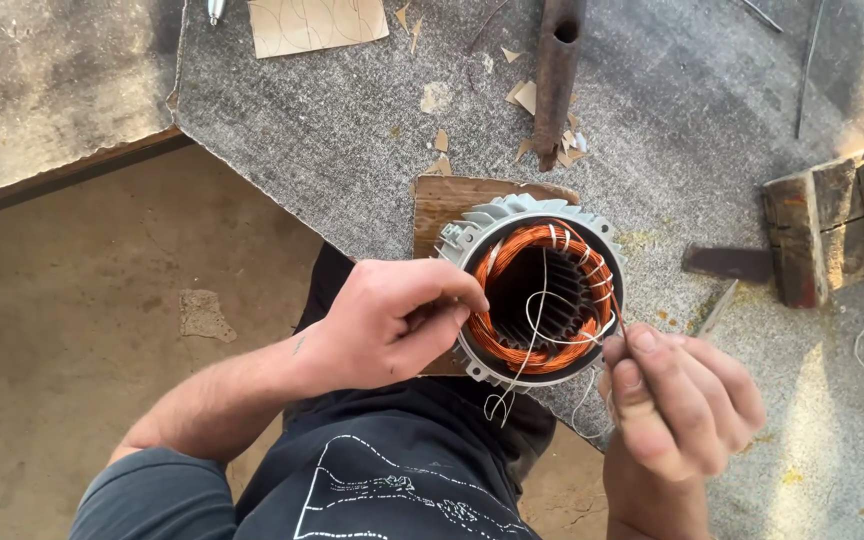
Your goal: The recorder is winding an electric motor stator by hand using white string.
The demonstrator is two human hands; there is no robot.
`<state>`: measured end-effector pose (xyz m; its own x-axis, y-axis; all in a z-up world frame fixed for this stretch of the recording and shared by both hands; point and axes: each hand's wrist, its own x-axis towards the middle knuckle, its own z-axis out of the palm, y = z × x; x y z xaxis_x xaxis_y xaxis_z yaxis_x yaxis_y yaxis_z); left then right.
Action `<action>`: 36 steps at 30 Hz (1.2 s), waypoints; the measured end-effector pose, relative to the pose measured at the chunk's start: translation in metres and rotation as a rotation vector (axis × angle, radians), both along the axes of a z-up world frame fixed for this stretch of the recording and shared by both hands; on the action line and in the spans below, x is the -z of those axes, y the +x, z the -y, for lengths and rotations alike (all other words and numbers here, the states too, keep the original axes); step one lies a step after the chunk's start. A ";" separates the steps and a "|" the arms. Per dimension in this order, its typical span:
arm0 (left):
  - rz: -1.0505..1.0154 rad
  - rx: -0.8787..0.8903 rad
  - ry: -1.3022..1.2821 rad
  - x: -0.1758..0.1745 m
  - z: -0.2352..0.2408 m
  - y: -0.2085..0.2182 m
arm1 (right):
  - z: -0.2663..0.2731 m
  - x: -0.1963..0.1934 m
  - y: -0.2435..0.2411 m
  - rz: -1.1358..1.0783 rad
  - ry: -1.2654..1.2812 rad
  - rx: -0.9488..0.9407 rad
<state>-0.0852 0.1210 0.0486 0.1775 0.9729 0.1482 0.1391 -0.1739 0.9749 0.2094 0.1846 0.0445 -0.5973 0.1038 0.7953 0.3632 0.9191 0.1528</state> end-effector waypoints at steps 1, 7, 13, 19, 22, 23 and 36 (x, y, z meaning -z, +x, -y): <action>-0.001 -0.002 0.002 0.001 0.000 0.000 | 0.000 0.001 0.002 -0.001 0.002 -0.002; -0.027 0.034 0.053 0.003 0.002 -0.001 | -0.001 0.006 0.006 0.087 0.067 0.035; -0.031 0.045 0.077 0.006 0.004 0.000 | -0.004 -0.006 -0.002 0.138 0.054 0.011; -0.050 0.059 0.112 0.007 0.005 -0.001 | -0.025 -0.006 0.003 0.108 -0.075 -0.046; -0.049 0.062 0.122 0.006 0.005 0.000 | -0.042 -0.052 -0.022 0.126 -0.281 -0.055; -0.054 0.057 0.134 0.006 0.005 0.001 | -0.048 -0.072 -0.030 0.192 -0.326 -0.067; -0.097 0.004 0.208 0.013 0.009 -0.011 | -0.042 -0.053 -0.027 0.277 -0.039 -0.158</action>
